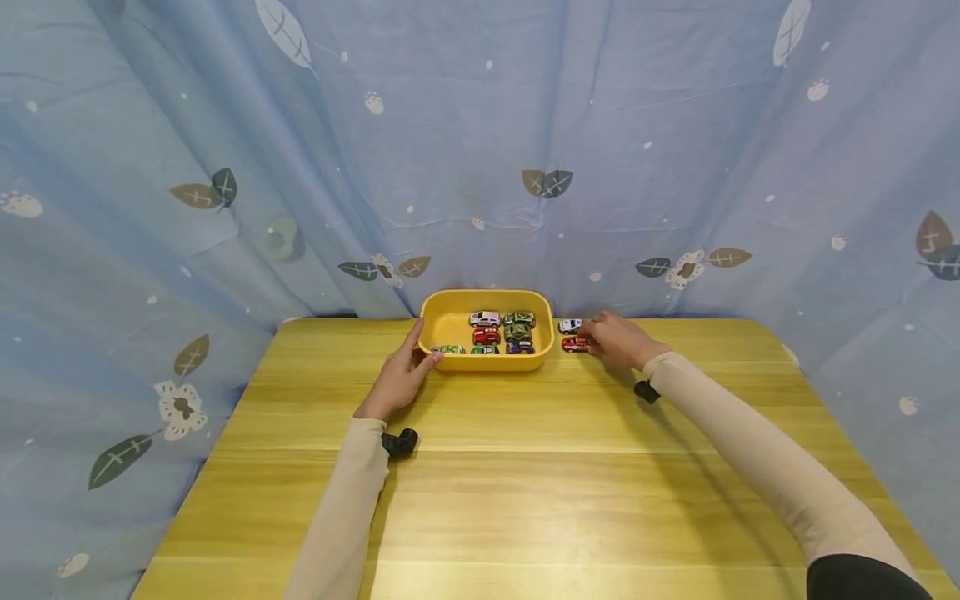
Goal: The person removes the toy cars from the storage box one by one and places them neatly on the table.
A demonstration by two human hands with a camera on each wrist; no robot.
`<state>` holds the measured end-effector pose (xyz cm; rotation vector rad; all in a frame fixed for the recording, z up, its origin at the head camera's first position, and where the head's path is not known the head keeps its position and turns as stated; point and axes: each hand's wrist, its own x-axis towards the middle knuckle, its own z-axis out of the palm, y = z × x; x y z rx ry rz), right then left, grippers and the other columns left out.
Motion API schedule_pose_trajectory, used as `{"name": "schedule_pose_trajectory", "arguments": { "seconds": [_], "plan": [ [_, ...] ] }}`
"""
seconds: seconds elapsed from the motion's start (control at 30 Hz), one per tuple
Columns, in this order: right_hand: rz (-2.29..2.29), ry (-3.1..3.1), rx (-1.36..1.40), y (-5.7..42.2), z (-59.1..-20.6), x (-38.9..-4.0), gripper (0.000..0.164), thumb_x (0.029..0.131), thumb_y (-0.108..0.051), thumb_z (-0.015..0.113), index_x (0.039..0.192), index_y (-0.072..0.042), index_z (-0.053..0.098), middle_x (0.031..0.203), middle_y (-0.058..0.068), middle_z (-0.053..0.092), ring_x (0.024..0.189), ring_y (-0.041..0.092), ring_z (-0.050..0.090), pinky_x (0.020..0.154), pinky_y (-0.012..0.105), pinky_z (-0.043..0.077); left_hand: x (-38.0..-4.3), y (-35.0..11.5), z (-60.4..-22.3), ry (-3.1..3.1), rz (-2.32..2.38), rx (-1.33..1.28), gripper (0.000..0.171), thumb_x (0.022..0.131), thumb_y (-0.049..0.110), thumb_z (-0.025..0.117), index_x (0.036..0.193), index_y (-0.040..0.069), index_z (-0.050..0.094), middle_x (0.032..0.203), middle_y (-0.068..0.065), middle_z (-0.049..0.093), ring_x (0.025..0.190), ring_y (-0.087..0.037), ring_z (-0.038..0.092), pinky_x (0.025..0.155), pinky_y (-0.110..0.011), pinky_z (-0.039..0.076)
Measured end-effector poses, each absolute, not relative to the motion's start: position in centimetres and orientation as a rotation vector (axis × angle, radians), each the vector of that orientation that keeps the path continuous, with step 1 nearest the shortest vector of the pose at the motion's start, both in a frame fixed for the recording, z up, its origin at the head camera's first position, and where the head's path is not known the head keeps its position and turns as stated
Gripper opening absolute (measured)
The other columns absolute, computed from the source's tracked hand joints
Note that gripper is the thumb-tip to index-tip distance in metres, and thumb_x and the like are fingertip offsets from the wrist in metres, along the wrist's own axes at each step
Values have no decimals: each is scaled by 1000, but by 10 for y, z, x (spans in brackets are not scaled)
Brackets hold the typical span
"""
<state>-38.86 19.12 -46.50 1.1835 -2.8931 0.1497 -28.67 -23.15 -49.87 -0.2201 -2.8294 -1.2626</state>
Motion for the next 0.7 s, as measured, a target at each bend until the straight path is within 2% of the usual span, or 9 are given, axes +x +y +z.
{"name": "schedule_pose_trajectory", "arguments": {
  "seconds": [0.17,0.27,0.37,0.53,0.7],
  "plan": [
    [91,-2892,1165,190,-464,-389,37,88,-7,86,123,-2,73,98,13,73,95,35,65,88,52,57,-287,-232,-498,-2825,-1259,-212,85,108,52,56,173,20,11,173,-21,28,157,-44,34,129,-60,28],
    [119,-2908,1153,189,-457,-387,44,85,-9,89,125,0,72,103,15,74,98,37,65,90,54,57,-288,-232,-499,-2829,-1252,-218,85,108,51,56,173,20,11,174,-21,28,157,-43,34,129,-59,28],
    [210,-2908,1120,187,-445,-389,45,87,-13,89,125,0,71,113,19,74,105,40,64,93,56,57,-288,-233,-499,-2839,-1250,-217,85,109,50,56,173,21,10,174,-20,26,158,-43,32,130,-58,27],
    [387,-2826,1051,173,-420,-399,42,93,-27,85,126,-7,70,131,20,65,122,43,57,102,62,50,-288,-233,-499,-2825,-1259,-225,85,108,51,56,173,19,11,174,-20,27,158,-43,33,129,-58,27],
    [475,-2840,1039,137,-402,-408,47,90,-46,85,127,-18,73,146,16,57,138,43,47,110,70,39,-287,-232,-500,-2818,-1256,-241,85,109,49,57,173,17,11,172,-23,30,156,-44,35,129,-59,28]
  ]
}}
